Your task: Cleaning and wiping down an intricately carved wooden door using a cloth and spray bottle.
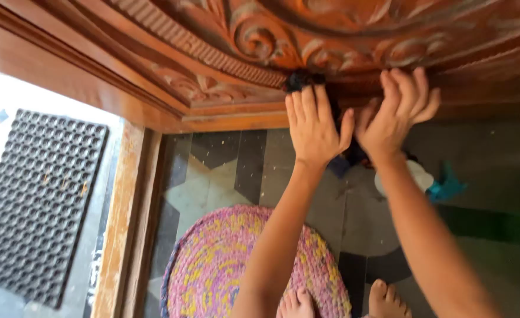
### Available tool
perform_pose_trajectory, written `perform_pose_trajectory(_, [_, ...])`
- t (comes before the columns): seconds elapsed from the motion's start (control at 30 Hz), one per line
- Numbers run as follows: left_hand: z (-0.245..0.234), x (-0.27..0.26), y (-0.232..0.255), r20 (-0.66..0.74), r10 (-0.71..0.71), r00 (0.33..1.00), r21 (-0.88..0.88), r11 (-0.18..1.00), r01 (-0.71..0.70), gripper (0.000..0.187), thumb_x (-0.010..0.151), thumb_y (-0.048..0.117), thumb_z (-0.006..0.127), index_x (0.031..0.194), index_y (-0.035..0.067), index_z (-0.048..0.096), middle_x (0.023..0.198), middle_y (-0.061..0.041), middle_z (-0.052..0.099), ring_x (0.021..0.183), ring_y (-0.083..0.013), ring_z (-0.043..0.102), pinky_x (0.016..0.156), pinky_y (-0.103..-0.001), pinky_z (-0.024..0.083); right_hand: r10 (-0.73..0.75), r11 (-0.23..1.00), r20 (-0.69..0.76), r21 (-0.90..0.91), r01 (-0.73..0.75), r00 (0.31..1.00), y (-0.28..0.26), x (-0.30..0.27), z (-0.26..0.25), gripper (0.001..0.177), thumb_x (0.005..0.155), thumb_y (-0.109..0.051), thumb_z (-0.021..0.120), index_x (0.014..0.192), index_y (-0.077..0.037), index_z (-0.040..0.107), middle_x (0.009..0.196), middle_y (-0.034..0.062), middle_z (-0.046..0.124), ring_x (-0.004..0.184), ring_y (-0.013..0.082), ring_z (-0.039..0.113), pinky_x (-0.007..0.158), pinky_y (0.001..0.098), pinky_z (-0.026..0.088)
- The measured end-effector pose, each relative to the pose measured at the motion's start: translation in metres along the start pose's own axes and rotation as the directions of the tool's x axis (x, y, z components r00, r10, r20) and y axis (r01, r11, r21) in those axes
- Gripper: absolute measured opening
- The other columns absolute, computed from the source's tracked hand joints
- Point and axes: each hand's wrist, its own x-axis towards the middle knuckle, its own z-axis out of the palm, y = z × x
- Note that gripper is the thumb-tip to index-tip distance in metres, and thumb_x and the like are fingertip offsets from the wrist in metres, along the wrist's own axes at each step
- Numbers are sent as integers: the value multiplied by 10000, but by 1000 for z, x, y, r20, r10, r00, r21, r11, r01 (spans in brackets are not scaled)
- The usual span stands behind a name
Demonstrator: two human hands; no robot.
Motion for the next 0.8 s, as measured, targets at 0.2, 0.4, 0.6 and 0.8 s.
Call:
perform_pose_trajectory(0.2, [-4,2,-7,22,42,999,37,998,-43,597,972,339,576,1393,-83,539,1408,-287,517,1352,-492,469,1238,-583,313,-29,994,-98,-106,18,995,8,-3,18,381,1080,-50,628,1455,-36,561,1498,121,467,1532,366,285,1228,605,152])
perform_pose_trajectory(0.4, [-10,2,-1,119,142,983,-47,989,-138,587,953,309,580,1383,-90,557,1416,-242,526,1347,-449,501,1234,-548,343,-6,992,-84,-126,-4,996,4,0,10,435,1027,-2,602,1459,-31,568,1518,118,441,1544,369,263,1233,595,160])
perform_pose_trajectory(0.6, [-4,1,-3,119,186,975,-38,982,-183,562,944,297,589,1382,-54,571,1430,-206,535,1359,-424,489,1254,-527,330,-19,990,-52,-143,12,998,5,3,-2,479,987,-9,630,1463,-35,587,1505,112,464,1538,350,287,1212,573,187])
perform_pose_trajectory(0.8, [9,-5,7,161,185,969,-8,982,-187,609,882,270,602,1391,-62,571,1434,-199,538,1371,-414,476,1266,-548,300,-28,984,3,-177,28,1000,4,3,-8,491,988,-1,621,1477,-34,590,1514,116,476,1536,347,293,1203,562,201])
